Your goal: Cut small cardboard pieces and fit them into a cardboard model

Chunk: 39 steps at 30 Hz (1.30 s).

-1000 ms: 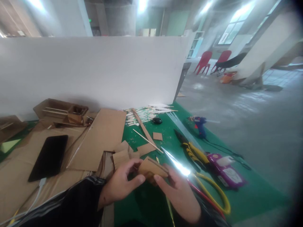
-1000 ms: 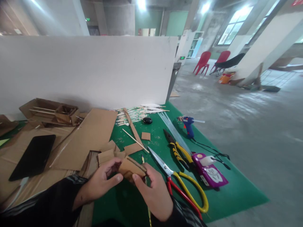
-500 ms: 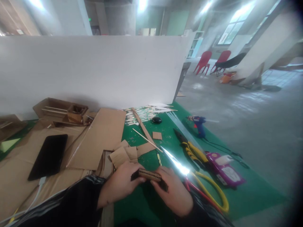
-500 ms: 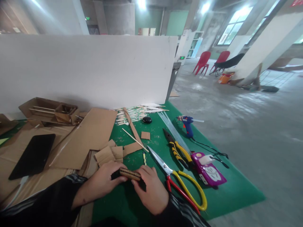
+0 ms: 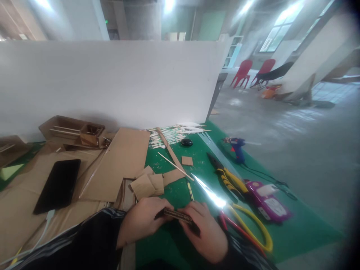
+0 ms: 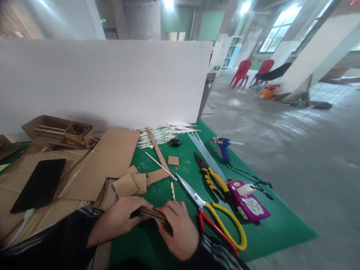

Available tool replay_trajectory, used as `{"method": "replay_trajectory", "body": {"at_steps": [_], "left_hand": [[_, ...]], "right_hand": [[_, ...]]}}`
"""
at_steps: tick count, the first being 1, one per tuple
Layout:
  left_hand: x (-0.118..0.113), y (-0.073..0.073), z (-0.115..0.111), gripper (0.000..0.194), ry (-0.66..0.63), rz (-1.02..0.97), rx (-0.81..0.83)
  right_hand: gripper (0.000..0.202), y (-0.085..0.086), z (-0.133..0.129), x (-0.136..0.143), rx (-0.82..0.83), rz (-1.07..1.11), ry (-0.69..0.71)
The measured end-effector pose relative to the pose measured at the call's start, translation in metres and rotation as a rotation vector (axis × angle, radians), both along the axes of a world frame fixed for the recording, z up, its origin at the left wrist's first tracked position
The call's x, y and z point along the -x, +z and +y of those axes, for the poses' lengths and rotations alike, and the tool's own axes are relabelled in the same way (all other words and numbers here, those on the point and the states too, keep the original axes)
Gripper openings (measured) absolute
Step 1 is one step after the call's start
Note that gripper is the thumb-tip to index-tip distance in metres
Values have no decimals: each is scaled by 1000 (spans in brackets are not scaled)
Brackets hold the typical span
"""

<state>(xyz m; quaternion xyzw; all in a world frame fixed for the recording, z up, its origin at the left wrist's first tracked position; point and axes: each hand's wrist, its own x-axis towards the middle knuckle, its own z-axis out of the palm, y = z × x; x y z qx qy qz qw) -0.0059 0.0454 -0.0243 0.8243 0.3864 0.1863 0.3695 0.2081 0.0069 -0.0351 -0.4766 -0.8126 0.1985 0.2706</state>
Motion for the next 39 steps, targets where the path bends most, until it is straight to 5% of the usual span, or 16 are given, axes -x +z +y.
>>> {"method": "replay_trajectory", "body": {"at_steps": [19,25,29,33,39], "left_hand": [[-2,0,-2,15,-3,3,-8],[2,23,3,16,-48,131,65],[12,48,16,20,-218,269,204],[12,61,34,25,-371,385,335],[-2,60,52,29,-480,480,351]], "right_hand": [[20,-7,3,1,44,-54,-15],[26,6,-1,-2,177,78,-39],[35,32,-5,-4,313,272,-122],[29,52,1,2,448,223,-103],[15,46,19,16,603,55,-9]]}}
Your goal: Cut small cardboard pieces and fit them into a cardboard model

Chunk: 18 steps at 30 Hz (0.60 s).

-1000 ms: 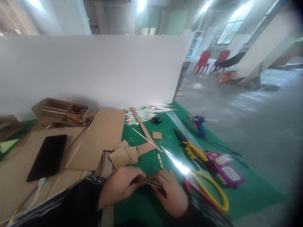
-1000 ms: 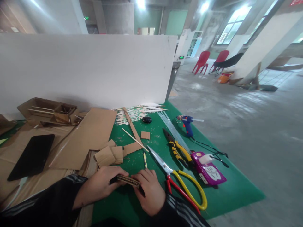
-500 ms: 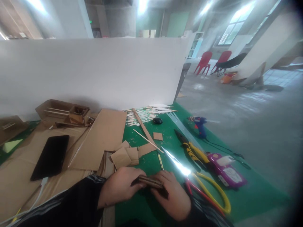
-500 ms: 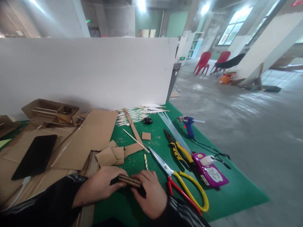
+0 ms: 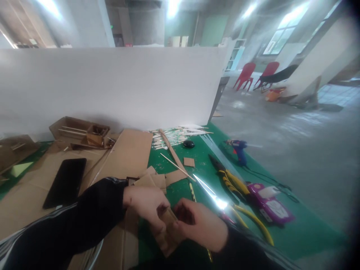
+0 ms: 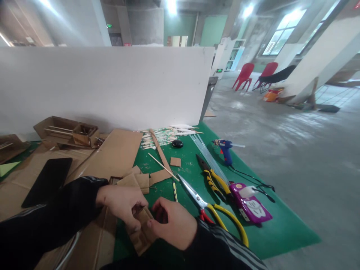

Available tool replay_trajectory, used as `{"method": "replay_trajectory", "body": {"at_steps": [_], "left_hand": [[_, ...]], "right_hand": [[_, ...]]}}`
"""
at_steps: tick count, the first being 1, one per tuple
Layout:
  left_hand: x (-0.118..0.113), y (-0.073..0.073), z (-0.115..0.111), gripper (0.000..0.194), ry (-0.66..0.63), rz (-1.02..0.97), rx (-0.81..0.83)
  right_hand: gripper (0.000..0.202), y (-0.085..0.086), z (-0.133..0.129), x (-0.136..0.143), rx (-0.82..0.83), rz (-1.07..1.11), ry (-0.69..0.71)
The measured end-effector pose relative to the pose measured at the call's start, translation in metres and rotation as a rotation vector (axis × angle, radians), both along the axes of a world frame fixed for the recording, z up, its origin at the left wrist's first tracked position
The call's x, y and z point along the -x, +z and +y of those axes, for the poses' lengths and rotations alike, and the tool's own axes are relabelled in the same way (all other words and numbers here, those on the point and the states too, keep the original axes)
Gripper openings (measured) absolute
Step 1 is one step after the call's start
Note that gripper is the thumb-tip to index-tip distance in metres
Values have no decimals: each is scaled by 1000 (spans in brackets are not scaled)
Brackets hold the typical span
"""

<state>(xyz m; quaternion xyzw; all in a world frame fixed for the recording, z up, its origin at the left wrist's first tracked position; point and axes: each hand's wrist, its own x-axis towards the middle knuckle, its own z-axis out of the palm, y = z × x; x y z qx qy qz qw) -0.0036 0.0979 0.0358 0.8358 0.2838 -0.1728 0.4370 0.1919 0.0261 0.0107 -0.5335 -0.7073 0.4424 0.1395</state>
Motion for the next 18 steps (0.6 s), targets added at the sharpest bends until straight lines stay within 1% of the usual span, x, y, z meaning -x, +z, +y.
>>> {"method": "replay_trajectory", "body": {"at_steps": [5,8,11,15,17,18], "left_hand": [[-4,-6,4,30,-59,27,-41],[-5,-8,4,30,-65,44,-75],[-6,-9,4,29,-50,70,-129],[-7,-9,0,26,-35,98,-182],[-6,-9,-5,26,15,81,-196],[-4,-9,-9,29,53,62,-213]], "right_hand": [[3,-11,7,5,33,-1,59],[5,-13,8,8,16,-57,60],[6,-14,8,10,-13,-114,50],[7,-16,8,11,-25,-140,44],[7,-17,8,11,-30,-156,43],[8,-18,8,11,-34,-167,41]]}}
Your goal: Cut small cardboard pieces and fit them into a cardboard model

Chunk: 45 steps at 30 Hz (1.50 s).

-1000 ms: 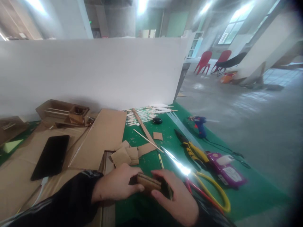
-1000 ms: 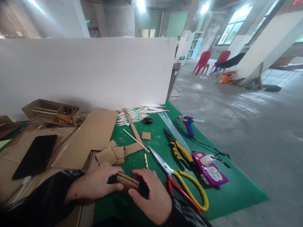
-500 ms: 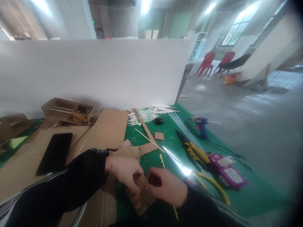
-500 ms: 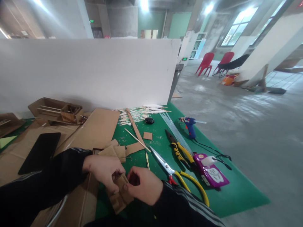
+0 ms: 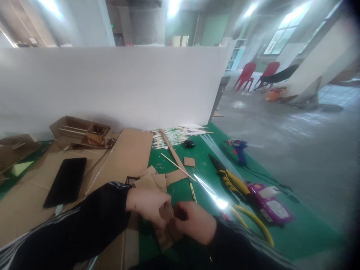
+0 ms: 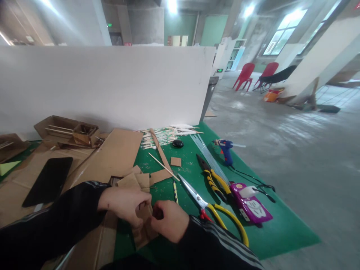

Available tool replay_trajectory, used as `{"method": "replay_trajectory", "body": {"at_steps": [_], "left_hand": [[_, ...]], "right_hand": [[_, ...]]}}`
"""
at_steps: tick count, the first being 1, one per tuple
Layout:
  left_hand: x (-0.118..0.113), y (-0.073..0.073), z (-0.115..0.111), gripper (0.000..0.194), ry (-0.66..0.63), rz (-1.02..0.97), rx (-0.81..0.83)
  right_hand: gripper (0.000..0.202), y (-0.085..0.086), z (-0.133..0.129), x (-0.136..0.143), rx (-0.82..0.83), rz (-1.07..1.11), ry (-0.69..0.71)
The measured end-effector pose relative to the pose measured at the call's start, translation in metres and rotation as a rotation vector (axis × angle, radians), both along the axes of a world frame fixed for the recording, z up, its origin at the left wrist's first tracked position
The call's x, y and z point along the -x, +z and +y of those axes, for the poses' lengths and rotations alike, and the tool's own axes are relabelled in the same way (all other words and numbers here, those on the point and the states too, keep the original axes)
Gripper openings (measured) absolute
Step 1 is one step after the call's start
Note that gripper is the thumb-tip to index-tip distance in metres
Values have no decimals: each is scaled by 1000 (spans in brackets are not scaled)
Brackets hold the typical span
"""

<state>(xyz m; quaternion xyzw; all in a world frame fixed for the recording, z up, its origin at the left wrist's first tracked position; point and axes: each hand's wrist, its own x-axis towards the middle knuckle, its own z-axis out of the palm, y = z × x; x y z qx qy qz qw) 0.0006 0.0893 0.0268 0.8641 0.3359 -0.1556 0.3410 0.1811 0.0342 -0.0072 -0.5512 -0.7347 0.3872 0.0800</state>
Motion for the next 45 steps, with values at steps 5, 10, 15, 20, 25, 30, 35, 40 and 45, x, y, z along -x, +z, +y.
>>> {"method": "replay_trajectory", "body": {"at_steps": [5,10,15,20,25,30,35,40,45], "left_hand": [[8,-5,-20,39,133,-87,-254],[11,-13,-26,8,39,-106,-196],[10,-14,-23,9,63,-80,-161],[7,-11,-23,7,53,-55,-159],[3,-7,-21,9,29,-29,-147],[2,-5,-25,11,0,-42,-156],[-1,-1,-50,13,41,-23,-347],[-8,8,-80,16,156,10,-403],[-11,3,-89,31,185,35,-404]], "right_hand": [[13,-7,0,0,-49,-57,3],[12,-6,-2,1,-122,-144,18],[26,-1,-6,14,-246,-292,5],[36,-3,-3,23,-359,-442,34],[34,1,3,8,-407,-488,15],[25,11,11,-21,-452,-569,-195],[55,-5,9,-32,-447,-654,-96],[64,-19,8,-32,-429,-552,-10],[30,8,14,-46,-391,183,-330]]}}
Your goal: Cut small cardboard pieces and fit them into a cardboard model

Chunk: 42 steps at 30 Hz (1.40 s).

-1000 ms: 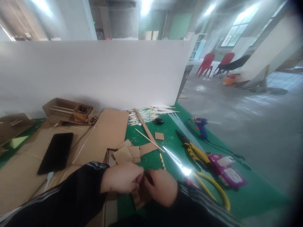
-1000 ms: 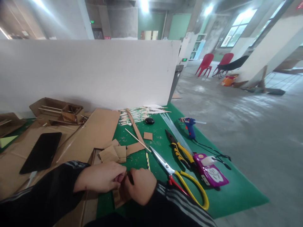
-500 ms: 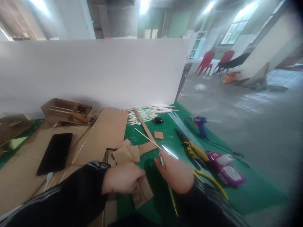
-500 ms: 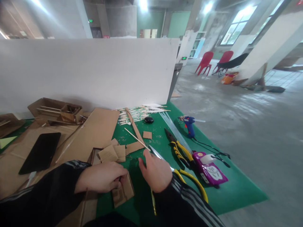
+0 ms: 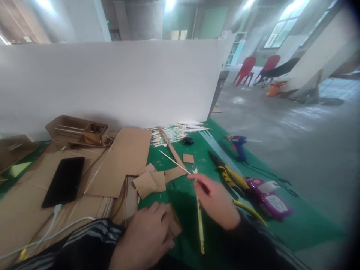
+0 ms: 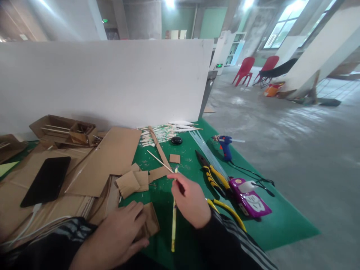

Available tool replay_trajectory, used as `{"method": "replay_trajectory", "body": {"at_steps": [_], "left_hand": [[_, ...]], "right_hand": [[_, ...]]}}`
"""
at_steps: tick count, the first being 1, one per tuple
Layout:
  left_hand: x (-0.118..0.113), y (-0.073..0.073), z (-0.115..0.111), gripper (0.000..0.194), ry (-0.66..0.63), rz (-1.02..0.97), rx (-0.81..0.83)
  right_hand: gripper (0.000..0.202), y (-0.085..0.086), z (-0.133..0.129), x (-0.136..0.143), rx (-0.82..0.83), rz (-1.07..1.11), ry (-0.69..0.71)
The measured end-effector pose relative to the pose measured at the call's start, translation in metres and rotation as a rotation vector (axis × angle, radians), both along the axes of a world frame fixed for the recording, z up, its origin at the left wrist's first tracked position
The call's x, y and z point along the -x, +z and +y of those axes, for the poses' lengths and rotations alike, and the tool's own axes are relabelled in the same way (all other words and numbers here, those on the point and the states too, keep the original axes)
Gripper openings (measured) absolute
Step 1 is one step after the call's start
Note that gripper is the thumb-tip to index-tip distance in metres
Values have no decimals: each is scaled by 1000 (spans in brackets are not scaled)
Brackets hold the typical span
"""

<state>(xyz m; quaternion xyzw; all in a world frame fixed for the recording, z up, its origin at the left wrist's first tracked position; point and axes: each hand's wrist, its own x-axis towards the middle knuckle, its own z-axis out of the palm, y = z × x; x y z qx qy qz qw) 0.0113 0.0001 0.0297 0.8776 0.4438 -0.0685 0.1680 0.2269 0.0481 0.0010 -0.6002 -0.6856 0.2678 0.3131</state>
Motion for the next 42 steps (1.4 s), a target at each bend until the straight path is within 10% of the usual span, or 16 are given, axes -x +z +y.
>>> {"method": "replay_trajectory", "body": {"at_steps": [5,10,23,42], "left_hand": [[2,-18,-2,40,-42,-43,-80],[3,-30,-3,36,-55,-58,-124],[6,-41,-3,37,-91,-117,-163],[15,-17,-2,48,-23,-208,21]], "right_hand": [[22,22,-3,3,214,703,139],[63,-1,-10,34,318,584,28],[49,-40,-5,59,-52,35,-16],[51,-40,-4,62,-101,-139,76]]}}
